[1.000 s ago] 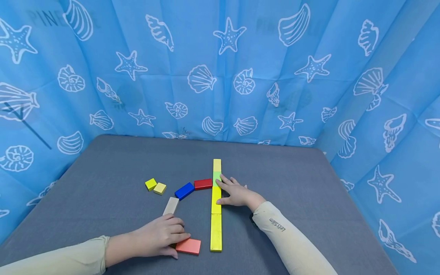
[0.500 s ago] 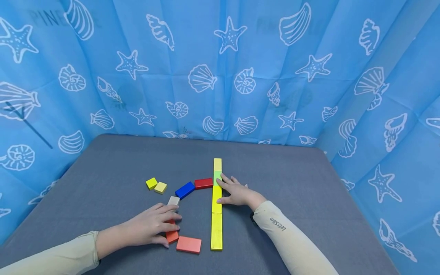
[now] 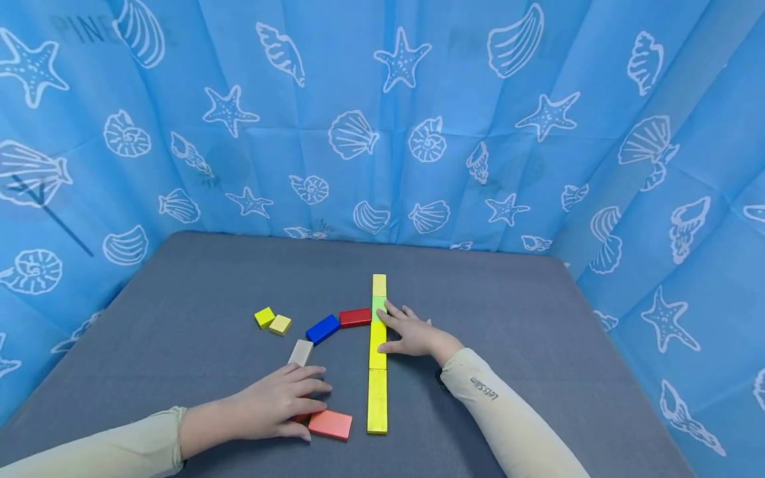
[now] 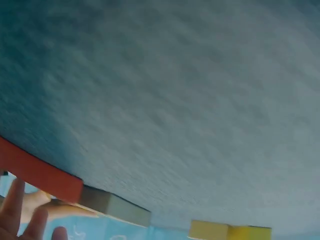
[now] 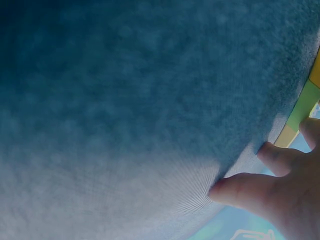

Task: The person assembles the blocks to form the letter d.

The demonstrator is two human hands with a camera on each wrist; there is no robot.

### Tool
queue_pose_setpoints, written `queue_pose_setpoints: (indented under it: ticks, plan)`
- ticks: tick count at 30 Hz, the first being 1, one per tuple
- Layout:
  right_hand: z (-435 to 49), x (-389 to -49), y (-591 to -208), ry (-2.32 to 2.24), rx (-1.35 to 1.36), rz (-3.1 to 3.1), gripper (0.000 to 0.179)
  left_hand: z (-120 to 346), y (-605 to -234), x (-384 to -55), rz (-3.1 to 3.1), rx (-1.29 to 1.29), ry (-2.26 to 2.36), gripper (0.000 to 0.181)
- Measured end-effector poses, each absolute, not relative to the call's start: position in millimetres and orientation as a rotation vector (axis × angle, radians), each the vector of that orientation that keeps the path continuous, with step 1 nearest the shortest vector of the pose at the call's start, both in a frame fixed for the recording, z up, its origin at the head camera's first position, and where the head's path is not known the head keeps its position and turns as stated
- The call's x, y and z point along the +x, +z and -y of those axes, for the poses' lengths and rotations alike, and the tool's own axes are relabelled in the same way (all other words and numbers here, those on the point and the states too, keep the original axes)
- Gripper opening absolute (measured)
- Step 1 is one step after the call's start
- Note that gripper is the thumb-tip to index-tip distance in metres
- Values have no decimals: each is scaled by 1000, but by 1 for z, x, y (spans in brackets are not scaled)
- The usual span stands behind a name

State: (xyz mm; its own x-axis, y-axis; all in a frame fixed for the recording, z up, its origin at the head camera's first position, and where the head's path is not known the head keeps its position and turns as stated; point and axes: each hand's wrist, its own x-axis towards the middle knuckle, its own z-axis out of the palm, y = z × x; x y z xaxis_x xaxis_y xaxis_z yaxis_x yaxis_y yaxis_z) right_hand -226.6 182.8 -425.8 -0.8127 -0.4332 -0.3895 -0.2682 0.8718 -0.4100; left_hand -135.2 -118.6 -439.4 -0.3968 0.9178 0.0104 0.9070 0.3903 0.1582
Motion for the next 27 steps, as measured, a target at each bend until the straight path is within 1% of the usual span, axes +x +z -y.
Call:
queue_pose_setpoints:
  ticks: [5, 8, 11, 17, 27]
  plan:
    - [-183, -227, -426, -470, -511, -2558, 81, 114, -440, -129, -2582, 1682, 229, 39]
    - [-183, -227, -427, -468, -508, -2559, 81, 113, -440, -126, -2584, 1663, 247, 37]
    - [-184, -227, -427, -468, -509, -2561, 80, 113, -439, -125, -2572, 1652, 261, 37]
    - [-185, -227, -426, -484, -529, -2554, 81, 121, -436, -131, -2577, 1656, 190, 43]
    - [-186, -227, -426, -488, -540, -2547, 81, 129, -437, -137, -2575, 1645, 196, 39]
